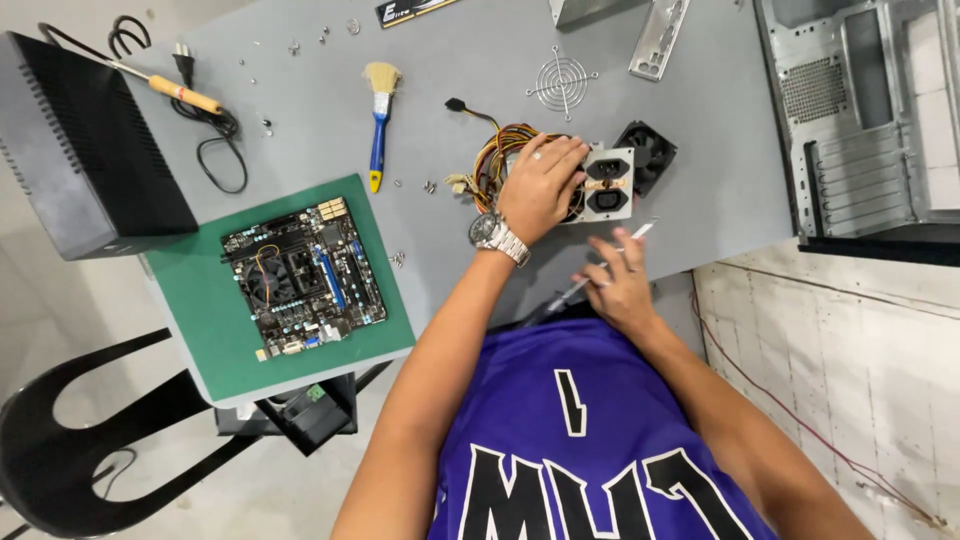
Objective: Disassembling a computer power supply unit by removing screws and extracting the internal cooling fan
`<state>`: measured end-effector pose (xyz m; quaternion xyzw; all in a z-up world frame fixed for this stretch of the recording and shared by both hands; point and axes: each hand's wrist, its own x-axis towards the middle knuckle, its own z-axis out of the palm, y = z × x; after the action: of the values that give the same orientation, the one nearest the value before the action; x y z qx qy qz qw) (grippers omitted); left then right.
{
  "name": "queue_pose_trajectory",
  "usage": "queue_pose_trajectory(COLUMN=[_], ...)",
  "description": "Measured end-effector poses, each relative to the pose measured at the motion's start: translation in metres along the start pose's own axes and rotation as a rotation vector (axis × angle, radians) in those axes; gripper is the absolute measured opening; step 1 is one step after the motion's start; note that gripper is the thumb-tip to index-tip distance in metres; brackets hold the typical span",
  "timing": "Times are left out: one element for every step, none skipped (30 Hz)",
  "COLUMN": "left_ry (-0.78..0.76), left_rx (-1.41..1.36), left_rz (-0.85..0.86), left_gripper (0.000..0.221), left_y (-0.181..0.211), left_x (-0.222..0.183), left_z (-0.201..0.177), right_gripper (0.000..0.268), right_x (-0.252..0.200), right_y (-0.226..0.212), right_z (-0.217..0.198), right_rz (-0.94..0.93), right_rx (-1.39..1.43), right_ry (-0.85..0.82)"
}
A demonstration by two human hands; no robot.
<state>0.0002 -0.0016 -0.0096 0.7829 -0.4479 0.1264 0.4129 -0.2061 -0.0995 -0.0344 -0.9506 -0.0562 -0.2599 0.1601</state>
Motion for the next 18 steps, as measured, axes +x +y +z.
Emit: queue_pose_trajectory(left_ry=[0.006,0.055,0.109,0.118,0.163,0.208,0.211,0.222,0.233,0.236,0.209,0.182,0.183,0.167,0.151,0.151,0.135,0.118], left_rx=[-0.002,0.013,0.031,0.032,0.057,0.082,0.082,0.080,0.079,0.079,0.056,0.032,0.033,0.036,0.039,0.038,0.031,0.024], left_rz=[-0.003,0.004,0.011,0.009,0.021,0.032,0.031,0.025,0.022,0.023,-0.010,-0.043,-0.040,-0.058,-0.078,-0.076,-0.086,-0.096], left_gripper=[0.030,0.030,0.030,0.030,0.029,0.028,0.028,0.027,0.026,0.026,0.026,0.027,0.027,0.027,0.028,0.028,0.027,0.027], left_y=[0.004,0.007,0.009,0.011,0.014,0.017,0.016,0.015,0.013,0.012,0.010,0.008,0.007,0.006,0.006,0.005,0.004,0.003], left_x=[0.000,-0.001,0.001,0.003,0.003,0.002,0.001,0.000,0.000,-0.002,-0.003,-0.004,-0.004,-0.003,-0.003,-0.003,-0.001,0.000], left_z=[-0.003,-0.006,-0.009,-0.010,-0.012,-0.013,-0.010,-0.007,-0.004,-0.002,-0.001,0.001,0.001,0.002,0.003,0.002,0.001,0.000], right_gripper=[0.019,0.018,0.017,0.017,0.018,0.024,0.024,0.026,0.028,0.028,0.036,0.044,0.044,0.044,0.043,0.043,0.042,0.041], right_x=[0.007,0.014,0.022,0.028,0.032,0.036,0.043,0.051,0.059,0.068,0.079,0.089,0.111,0.134,0.155,0.163,0.171,0.179], right_y=[0.001,0.002,0.004,0.010,0.013,0.015,0.009,0.003,-0.004,0.004,0.011,0.018,0.015,0.012,0.009,0.015,0.022,0.029], right_z=[-0.015,-0.030,-0.043,-0.052,-0.061,-0.069,-0.069,-0.070,-0.069,-0.066,-0.062,-0.058,-0.058,-0.059,-0.060,-0.049,-0.039,-0.029], right_rz=[-0.005,0.030,0.060,0.051,0.088,0.125,0.122,0.299,0.473,0.469,0.447,0.418,0.415,0.425,0.436,0.435,0.413,0.392], right_rx=[-0.003,-0.001,0.002,0.000,0.054,0.108,0.106,0.433,0.760,0.759,1.001,1.243,1.243,1.373,1.502,1.501,1.476,1.450], right_ry=[-0.004,0.020,0.046,0.045,0.057,0.069,0.068,0.268,0.471,0.472,0.518,0.559,0.561,0.521,0.478,0.479,0.472,0.466])
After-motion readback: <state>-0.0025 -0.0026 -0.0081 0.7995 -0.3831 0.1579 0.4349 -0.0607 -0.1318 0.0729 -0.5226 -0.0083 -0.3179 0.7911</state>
